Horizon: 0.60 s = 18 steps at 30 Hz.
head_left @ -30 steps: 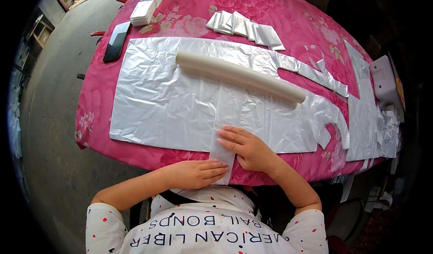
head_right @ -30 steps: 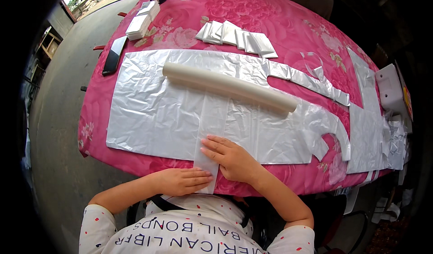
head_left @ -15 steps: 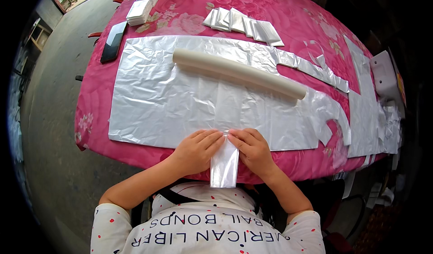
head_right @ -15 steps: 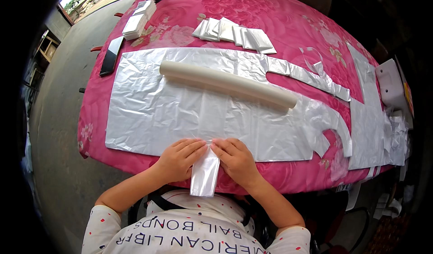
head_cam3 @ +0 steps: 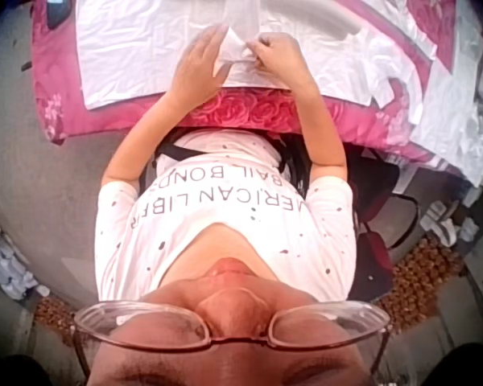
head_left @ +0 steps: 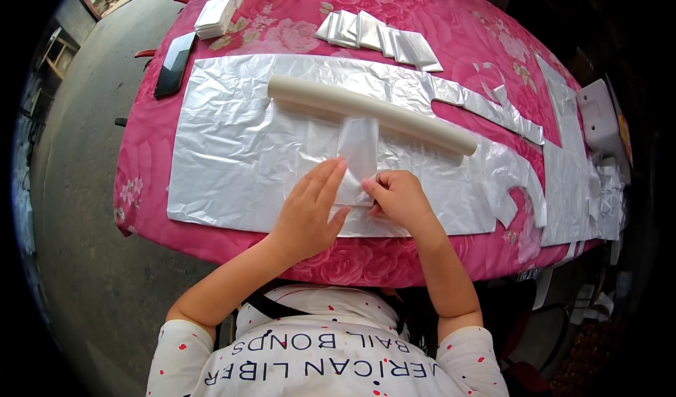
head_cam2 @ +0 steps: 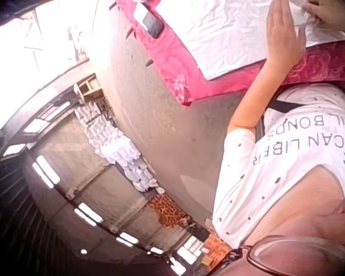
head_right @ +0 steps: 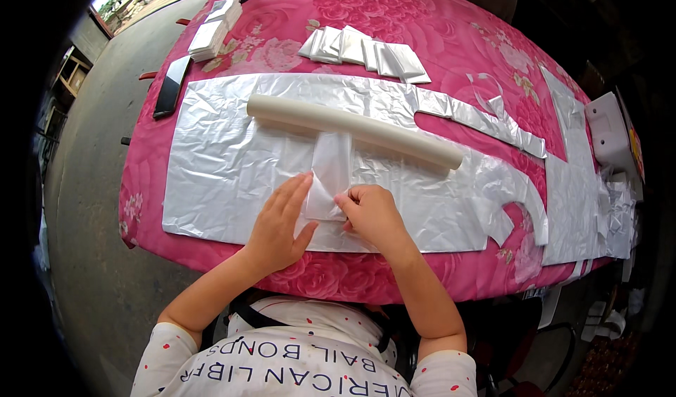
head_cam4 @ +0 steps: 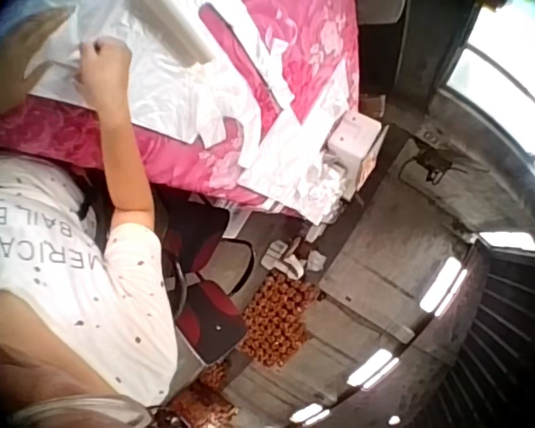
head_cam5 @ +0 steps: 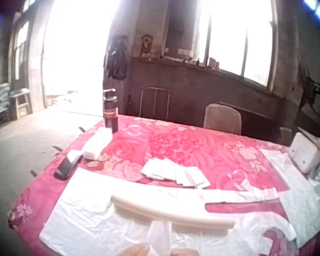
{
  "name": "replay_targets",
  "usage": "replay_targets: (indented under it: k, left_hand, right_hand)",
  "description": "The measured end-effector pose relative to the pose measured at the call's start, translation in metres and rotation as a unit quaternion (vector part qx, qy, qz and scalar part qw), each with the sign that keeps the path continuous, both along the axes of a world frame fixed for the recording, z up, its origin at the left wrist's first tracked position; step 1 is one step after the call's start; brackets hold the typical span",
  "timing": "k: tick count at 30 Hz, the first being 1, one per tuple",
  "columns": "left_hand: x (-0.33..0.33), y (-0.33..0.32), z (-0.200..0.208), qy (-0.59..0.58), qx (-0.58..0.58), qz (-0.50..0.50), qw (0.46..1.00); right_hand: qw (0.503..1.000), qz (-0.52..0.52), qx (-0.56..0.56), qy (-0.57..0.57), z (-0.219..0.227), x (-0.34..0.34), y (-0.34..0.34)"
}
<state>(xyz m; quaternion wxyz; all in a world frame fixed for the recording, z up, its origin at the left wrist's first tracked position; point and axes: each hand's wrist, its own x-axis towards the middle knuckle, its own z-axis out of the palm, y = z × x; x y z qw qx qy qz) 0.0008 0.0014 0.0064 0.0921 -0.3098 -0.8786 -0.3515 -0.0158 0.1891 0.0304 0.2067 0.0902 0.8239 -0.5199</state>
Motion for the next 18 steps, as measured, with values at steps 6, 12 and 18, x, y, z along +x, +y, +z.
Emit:
replay_targets:
  k: [6, 12, 18]
  left_hand:
    - [0.024, 0.018, -0.012, -0.035, -0.188, -0.023, 0.981]
    - [0.023, 0.021, -0.015, -0.020, -0.190, 0.005, 0.982]
    - [0.003, 0.014, -0.009, -0.032, -0.083, -0.012, 0.996]
  right_hand:
    - [1.000, -0.025, 0.007, 0.003, 0.002, 0.002, -0.004]
    - [0.953, 0.032, 0.218, 0.209, -0.001, 0.026, -0.004]
    - [0.779, 0.251, 0.286, 0.498, -0.016, 0.012, 0.016]
